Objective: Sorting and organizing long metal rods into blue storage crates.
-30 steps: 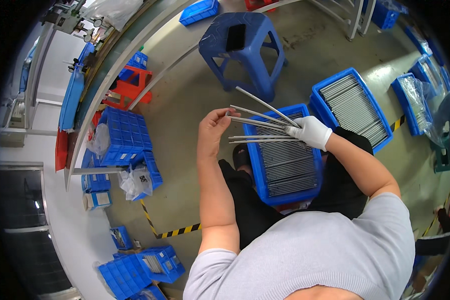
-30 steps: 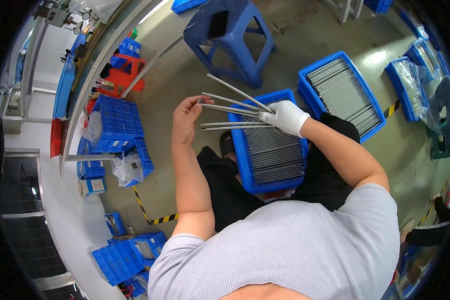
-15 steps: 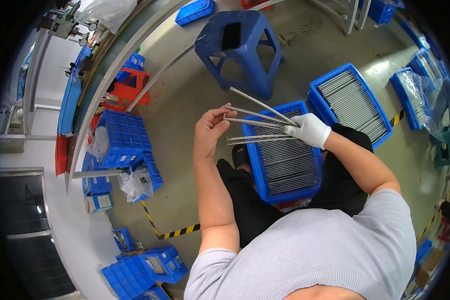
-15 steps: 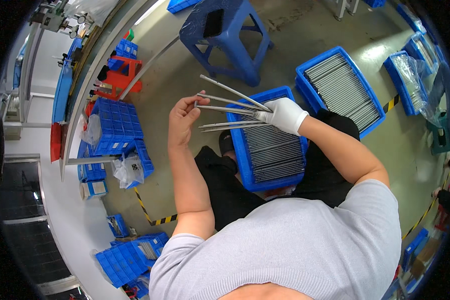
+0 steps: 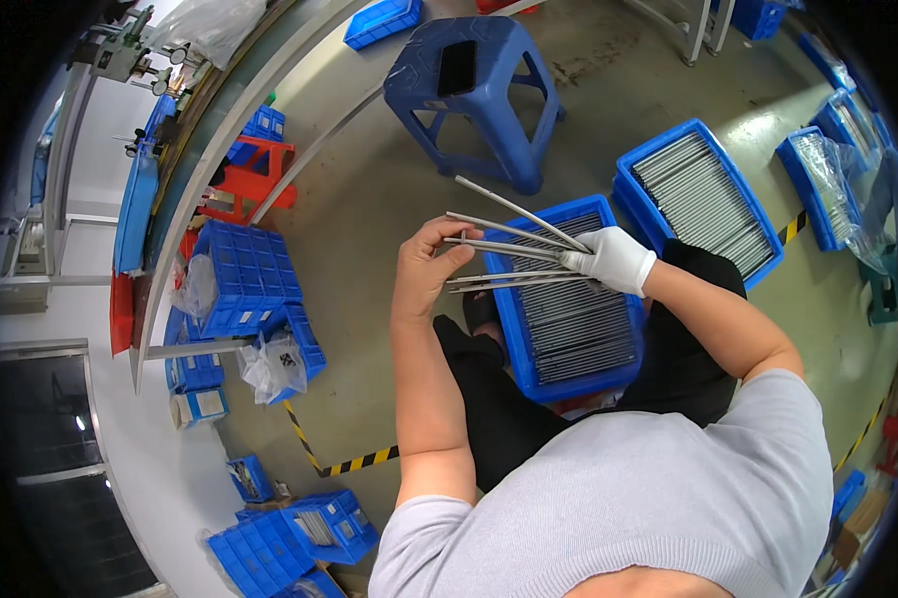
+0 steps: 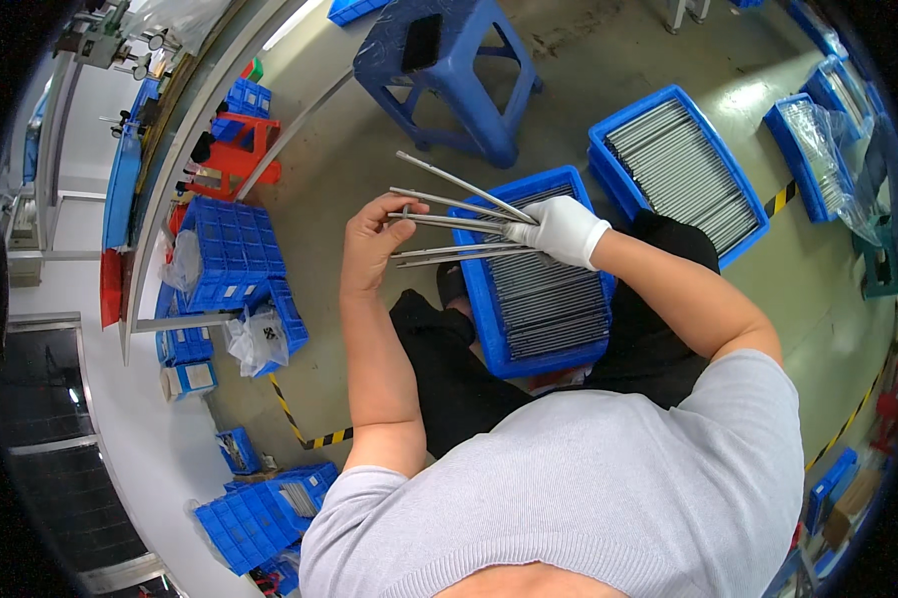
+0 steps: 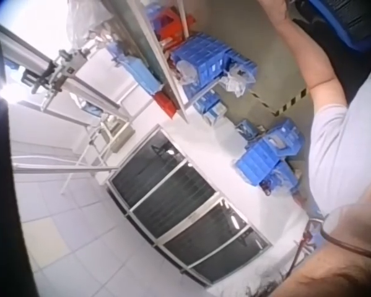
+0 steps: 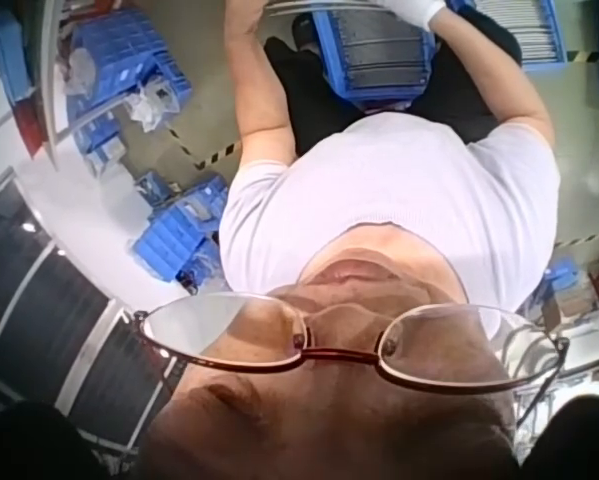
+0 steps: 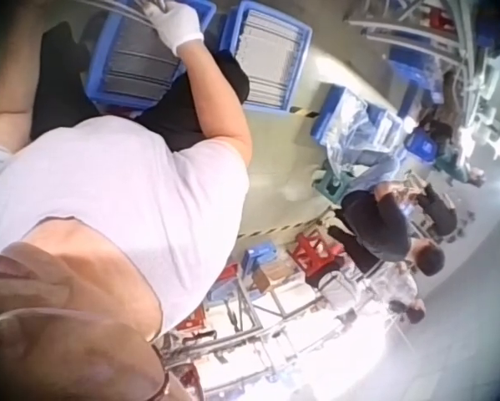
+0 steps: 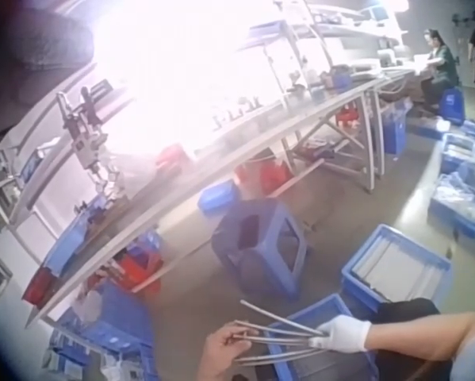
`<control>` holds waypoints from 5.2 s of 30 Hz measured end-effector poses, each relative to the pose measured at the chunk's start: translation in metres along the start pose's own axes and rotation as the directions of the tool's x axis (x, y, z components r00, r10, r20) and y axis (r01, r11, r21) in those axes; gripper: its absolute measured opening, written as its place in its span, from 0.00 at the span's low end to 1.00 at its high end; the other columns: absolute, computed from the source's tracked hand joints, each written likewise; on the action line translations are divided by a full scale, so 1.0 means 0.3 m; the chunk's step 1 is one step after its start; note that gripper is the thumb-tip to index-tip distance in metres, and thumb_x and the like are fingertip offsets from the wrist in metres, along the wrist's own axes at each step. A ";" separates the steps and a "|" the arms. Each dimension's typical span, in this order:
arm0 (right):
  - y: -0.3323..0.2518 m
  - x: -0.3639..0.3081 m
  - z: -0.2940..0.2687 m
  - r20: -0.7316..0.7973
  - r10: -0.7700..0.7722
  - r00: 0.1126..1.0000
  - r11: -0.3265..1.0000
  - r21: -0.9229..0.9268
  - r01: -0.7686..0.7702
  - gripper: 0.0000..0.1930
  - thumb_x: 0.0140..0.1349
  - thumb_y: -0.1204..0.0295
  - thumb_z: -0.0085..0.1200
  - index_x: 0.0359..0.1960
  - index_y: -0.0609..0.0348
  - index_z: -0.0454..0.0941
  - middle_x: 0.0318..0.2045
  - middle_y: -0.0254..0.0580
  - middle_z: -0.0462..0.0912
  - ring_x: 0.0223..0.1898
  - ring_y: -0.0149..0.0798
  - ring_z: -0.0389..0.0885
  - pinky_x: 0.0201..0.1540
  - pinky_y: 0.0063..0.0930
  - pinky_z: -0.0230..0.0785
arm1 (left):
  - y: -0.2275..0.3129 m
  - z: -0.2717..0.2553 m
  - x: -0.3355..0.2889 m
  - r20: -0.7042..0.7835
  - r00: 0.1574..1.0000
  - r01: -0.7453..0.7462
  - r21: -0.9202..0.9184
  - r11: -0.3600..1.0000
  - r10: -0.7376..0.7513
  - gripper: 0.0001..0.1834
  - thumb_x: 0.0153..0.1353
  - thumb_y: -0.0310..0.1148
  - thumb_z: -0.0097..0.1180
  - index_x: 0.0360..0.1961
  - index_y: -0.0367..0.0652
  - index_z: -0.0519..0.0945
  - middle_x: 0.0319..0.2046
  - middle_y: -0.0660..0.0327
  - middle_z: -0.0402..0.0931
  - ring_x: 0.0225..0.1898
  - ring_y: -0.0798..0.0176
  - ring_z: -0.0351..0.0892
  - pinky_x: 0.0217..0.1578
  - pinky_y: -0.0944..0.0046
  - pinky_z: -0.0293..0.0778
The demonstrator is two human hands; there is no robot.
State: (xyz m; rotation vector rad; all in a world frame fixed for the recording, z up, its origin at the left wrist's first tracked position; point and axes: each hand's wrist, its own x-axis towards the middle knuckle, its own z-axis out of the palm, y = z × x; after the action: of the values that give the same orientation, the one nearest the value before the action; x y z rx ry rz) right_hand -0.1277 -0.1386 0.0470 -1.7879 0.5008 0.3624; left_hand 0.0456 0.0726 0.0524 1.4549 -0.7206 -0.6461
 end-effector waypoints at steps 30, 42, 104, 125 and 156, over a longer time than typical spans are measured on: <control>-0.007 -0.008 -0.025 -0.064 -0.162 0.985 0.878 -0.465 0.114 0.22 0.63 0.50 0.49 0.32 0.59 0.82 0.23 0.50 0.80 0.29 0.49 0.80 0.35 0.38 0.70 | -0.015 -0.037 0.015 -0.122 0.992 0.010 -0.003 1.000 -0.010 0.15 0.60 0.36 0.59 0.42 0.35 0.80 0.35 0.61 0.80 0.37 0.68 0.78 0.43 0.71 0.67; -0.004 -0.007 -0.021 0.080 -0.030 0.996 0.976 -0.212 0.046 0.23 0.63 0.50 0.49 0.35 0.60 0.82 0.22 0.50 0.80 0.29 0.50 0.80 0.36 0.39 0.69 | -0.004 -0.017 0.008 -0.015 0.997 0.069 -0.055 0.996 -0.069 0.14 0.55 0.22 0.59 0.44 0.35 0.80 0.39 0.58 0.81 0.40 0.68 0.78 0.44 0.70 0.72; 0.083 0.024 -0.012 0.498 -0.340 0.798 0.644 0.741 -0.188 0.20 0.58 0.50 0.55 0.29 0.56 0.70 0.12 0.30 0.64 0.08 0.22 0.55 0.08 0.18 0.45 | -0.192 -0.090 0.041 -0.113 0.924 0.157 -0.761 0.630 -0.366 0.08 0.57 0.25 0.56 0.38 0.38 0.76 0.34 0.58 0.75 0.33 0.62 0.73 0.35 0.66 0.72; 0.048 0.061 0.128 0.064 -0.881 0.468 0.272 -0.742 0.613 0.14 0.44 0.68 0.63 0.32 0.55 0.75 0.26 0.41 0.79 0.33 0.47 0.78 0.38 0.40 0.67 | -0.196 0.221 0.081 -0.094 0.985 0.066 0.981 0.184 0.148 0.09 0.49 0.36 0.60 0.26 0.43 0.85 0.33 0.55 0.74 0.44 0.51 0.71 0.42 0.53 0.69; 0.115 0.100 -0.016 -0.379 -0.306 0.873 0.927 -0.328 0.182 0.22 0.61 0.50 0.53 0.37 0.60 0.81 0.21 0.51 0.79 0.24 0.47 0.77 0.29 0.35 0.67 | -0.156 0.044 0.061 -0.332 0.861 0.147 -0.563 0.813 -0.386 0.09 0.58 0.19 0.51 0.40 0.37 0.73 0.34 0.59 0.75 0.29 0.70 0.72 0.28 0.72 0.68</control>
State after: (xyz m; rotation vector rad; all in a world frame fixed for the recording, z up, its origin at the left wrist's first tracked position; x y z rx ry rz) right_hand -0.1197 -0.1553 0.0049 -2.1970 0.5322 -0.1543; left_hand 0.0491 0.0491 0.0061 1.1308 0.0378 -0.6424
